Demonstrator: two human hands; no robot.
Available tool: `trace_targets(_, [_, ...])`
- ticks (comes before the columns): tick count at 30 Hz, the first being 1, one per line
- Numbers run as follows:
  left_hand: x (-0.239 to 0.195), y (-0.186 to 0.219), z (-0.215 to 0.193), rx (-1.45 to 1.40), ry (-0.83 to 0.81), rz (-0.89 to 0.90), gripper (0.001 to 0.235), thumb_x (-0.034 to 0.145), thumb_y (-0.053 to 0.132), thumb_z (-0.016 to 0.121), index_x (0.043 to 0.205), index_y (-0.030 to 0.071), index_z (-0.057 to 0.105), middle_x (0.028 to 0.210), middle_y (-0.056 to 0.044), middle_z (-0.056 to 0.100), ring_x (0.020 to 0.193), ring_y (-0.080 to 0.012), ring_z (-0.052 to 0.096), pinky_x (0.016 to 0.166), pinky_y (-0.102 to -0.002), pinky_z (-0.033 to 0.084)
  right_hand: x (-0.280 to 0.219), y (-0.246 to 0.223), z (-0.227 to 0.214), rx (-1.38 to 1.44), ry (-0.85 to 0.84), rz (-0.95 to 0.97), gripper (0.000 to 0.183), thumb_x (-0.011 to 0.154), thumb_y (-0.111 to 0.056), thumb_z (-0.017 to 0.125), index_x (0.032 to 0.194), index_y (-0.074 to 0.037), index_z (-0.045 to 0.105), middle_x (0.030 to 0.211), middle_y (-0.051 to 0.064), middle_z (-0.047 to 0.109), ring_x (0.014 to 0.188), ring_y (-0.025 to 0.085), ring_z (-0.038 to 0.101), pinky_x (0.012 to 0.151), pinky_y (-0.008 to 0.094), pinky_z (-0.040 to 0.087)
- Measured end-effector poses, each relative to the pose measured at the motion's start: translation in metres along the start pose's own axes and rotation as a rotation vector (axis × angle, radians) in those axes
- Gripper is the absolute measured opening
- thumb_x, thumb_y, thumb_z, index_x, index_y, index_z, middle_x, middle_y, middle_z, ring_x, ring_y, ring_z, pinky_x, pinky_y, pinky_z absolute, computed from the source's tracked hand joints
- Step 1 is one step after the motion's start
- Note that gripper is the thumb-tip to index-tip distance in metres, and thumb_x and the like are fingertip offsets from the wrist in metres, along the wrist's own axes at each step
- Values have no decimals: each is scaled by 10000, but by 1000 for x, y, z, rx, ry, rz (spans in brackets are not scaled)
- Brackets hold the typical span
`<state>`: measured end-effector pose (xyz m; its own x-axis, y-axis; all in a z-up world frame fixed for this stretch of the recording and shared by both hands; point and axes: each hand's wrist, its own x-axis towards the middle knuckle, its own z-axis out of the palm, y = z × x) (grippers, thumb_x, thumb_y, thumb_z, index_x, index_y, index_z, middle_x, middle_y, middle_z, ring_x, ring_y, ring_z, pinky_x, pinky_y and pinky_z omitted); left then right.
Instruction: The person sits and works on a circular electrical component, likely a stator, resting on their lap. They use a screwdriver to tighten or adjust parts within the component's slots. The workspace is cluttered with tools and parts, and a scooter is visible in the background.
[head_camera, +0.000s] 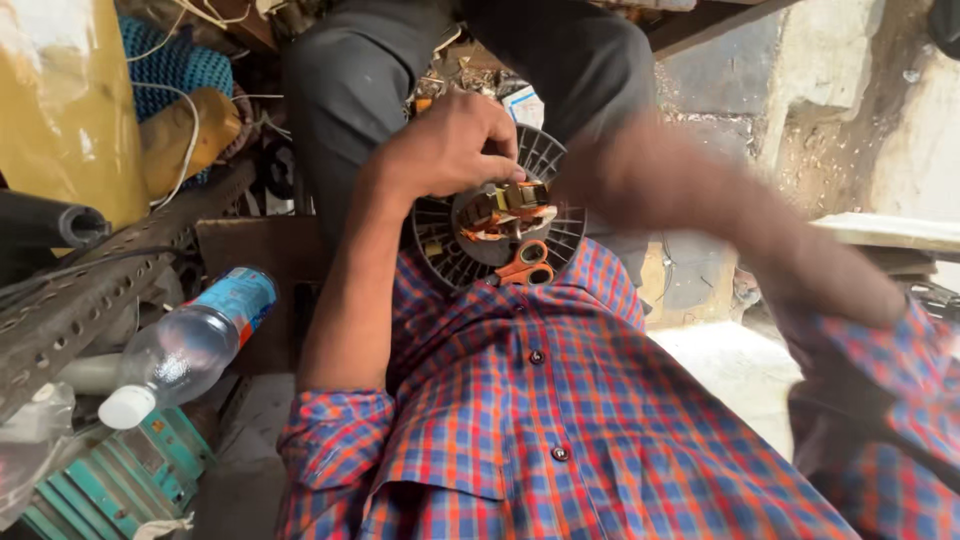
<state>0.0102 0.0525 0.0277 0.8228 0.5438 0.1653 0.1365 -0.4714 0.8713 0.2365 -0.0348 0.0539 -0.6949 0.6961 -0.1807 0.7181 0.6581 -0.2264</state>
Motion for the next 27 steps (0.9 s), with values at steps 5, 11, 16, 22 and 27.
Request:
trace_targets(5, [-64,19,41,-208,434,95,48,1042,62,742,1083,48,723,956,-63,691,845,-191,681,775,-329,554,-7,-41,-22,591,65,-233,88,889,-104,652,944,-48,693,918,114,699,759,277,707,661,390,585])
trace_targets(11, [-99,16,88,-503,686,-41,68,907,86,753,942,53,705,861,-62,635,676,-158,590,615,-308,472,30,41,39,486,275,-2,56,847,-88,743,886,-107,778,846,77,726,757,251,700,688,374,551])
trace_targets(16, [-31,1,46,-30,530,68,159,893,151,843,861,42,732,858,-81,697,793,-207,656,679,-352,517,7,45,25,238,472,234,43,948,-164,841,950,-131,813,862,84,731,766,251,705,678,371,540])
trace_targets(22, [-20,2,10,-84,98,-22,77,934,182,818,967,117,793,903,-48,748,845,-213,717,791,-360,564,1,-48,-36,133,-430,-77,139,991,-137,636,909,-68,724,798,94,735,698,228,724,582,379,560])
trace_targets(27, [-94,17,71,-160,402,216,160,997,216,751,1093,88,748,1025,-98,698,906,-238,671,806,-352,546,10,-9,-22,317,257,-321,273,796,-147,767,1032,-25,831,780,139,712,695,311,680,575,438,505])
